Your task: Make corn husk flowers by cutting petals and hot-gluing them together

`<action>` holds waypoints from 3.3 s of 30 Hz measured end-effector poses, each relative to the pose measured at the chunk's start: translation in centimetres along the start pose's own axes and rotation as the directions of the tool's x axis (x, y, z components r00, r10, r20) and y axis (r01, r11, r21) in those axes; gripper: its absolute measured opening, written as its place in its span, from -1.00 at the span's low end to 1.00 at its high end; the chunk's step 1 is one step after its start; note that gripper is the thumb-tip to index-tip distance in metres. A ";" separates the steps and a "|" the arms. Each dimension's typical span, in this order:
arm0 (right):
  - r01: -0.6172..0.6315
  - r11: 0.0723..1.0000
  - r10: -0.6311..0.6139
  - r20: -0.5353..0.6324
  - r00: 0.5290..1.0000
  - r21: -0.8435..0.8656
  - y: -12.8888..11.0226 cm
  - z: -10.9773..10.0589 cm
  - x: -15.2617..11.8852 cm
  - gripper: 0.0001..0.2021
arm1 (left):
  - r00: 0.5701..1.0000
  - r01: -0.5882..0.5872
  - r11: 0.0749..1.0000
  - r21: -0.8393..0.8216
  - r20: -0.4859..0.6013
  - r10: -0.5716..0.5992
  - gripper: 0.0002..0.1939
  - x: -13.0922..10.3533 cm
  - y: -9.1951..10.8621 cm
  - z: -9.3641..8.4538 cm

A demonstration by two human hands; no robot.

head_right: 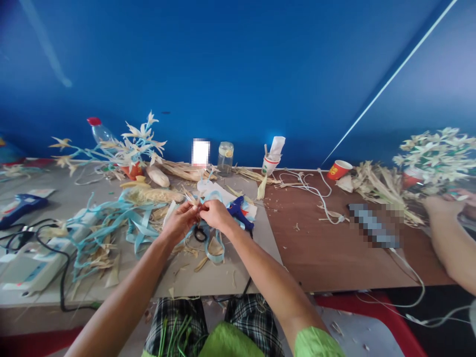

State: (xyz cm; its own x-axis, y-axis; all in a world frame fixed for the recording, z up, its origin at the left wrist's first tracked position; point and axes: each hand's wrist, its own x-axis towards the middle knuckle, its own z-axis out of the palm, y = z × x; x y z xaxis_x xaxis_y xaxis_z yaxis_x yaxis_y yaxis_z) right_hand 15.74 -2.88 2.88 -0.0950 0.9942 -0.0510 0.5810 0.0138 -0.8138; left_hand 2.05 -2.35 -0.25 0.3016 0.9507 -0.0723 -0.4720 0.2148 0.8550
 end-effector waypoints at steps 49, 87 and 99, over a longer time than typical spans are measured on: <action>0.005 0.922 -0.069 -0.152 0.986 -0.388 4.9 -1.6 14.6 -0.81 | 0.990 0.125 0.975 0.186 -0.084 -0.111 -0.60 0.3 -0.6 -0.2; -0.099 0.986 0.060 -0.276 0.959 -0.131 5.2 -2.4 14.2 -0.88 | 0.984 -0.033 0.995 0.094 -0.169 0.049 -0.76 0.8 -0.5 -0.6; -0.054 0.974 -0.031 -0.362 0.932 -0.222 3.7 -1.9 14.6 -0.81 | 0.988 -0.010 0.995 0.097 -0.153 0.025 -0.66 0.5 -0.4 -0.4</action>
State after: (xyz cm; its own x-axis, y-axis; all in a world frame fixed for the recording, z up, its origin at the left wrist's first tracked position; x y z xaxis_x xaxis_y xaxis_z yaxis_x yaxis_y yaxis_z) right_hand 18.06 11.87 0.28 0.1866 0.9644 0.1872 0.7500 -0.0168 -0.6613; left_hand 2.04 -1.88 -0.84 0.1592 0.9788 -0.1292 -0.3926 0.1828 0.9013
